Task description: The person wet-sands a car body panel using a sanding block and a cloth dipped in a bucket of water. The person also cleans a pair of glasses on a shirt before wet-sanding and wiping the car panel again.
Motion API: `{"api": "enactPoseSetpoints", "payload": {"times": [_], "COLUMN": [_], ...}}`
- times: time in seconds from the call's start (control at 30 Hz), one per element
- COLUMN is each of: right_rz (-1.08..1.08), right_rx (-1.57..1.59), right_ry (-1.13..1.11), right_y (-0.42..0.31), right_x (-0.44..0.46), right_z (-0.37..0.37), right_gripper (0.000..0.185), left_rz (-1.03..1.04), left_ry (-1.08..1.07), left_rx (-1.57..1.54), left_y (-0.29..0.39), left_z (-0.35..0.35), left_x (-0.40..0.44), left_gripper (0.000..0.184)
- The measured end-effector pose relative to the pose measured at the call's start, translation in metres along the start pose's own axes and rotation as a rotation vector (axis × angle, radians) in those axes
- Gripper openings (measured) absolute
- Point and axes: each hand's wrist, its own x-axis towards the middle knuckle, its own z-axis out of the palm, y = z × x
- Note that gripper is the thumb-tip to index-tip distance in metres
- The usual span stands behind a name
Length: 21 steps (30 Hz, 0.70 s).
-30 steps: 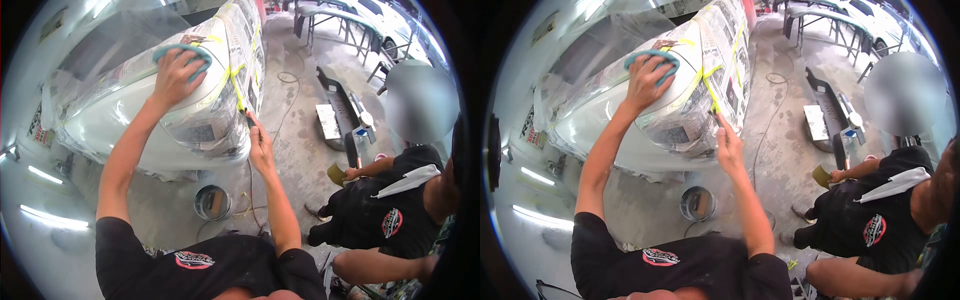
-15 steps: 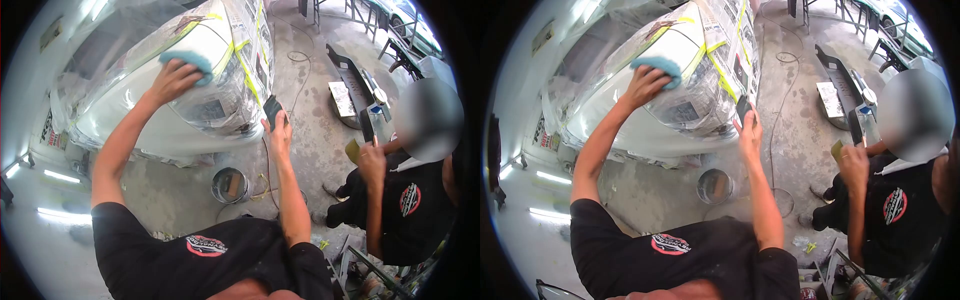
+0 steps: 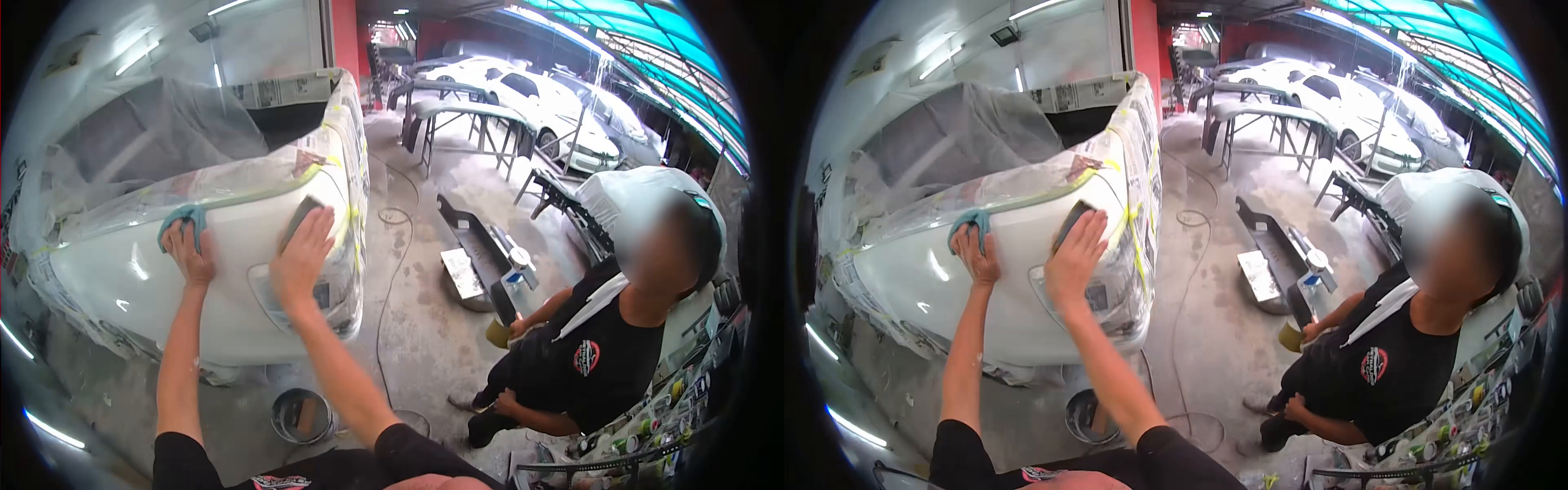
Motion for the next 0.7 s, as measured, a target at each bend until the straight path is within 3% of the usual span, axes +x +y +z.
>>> {"api": "enactPoseSetpoints", "payload": {"times": [0.1, 0.2, 0.27, 0.37, 0.5, 0.6, 0.63, 0.7], "right_rz": [-0.082, -0.107, 0.103, -0.06, -0.267, 0.099, 0.105, -0.136], "right_rx": [-0.149, -0.216, -0.093, -0.116, -0.494, -0.095, -0.1, -0.211], "right_ry": [-0.069, -0.065, -0.056, 0.032, -0.154, 0.01, 0.023, -0.009], "right_y": [-0.021, -0.006, -0.004, -0.027, -0.012, -0.012, -0.01, -0.019], "right_x": [-0.039, -0.019, 0.012, -0.016, -0.041, 0.022, 0.025, -0.008], "right_z": [0.01, -0.006, -0.009, 0.006, 0.008, -0.009, -0.002, 0.008], "right_gripper": [0.078, 0.079, 0.078, 0.074, 0.079, 0.069, 0.071, 0.073], "left_rz": [0.008, 0.017, 0.015, 0.009, 0.022, 0.007, 0.0, 0.007], "left_ry": [0.023, 0.021, 0.027, 0.019, 0.049, 0.047, 0.048, 0.051], "left_rx": [-0.055, -0.056, -0.066, -0.075, -0.088, -0.087, -0.081, -0.086], "left_y": [0.006, 0.003, -0.001, -0.002, 0.002, 0.001, 0.001, 0.001], "left_z": [-0.002, -0.007, -0.002, -0.001, -0.006, -0.003, -0.003, -0.004], "left_x": [0.01, 0.004, 0.002, 0.0, 0.006, 0.002, 0.003, 0.005], "left_gripper": [0.036, 0.036, 0.036, 0.035, 0.034, 0.033, 0.033, 0.033]}}
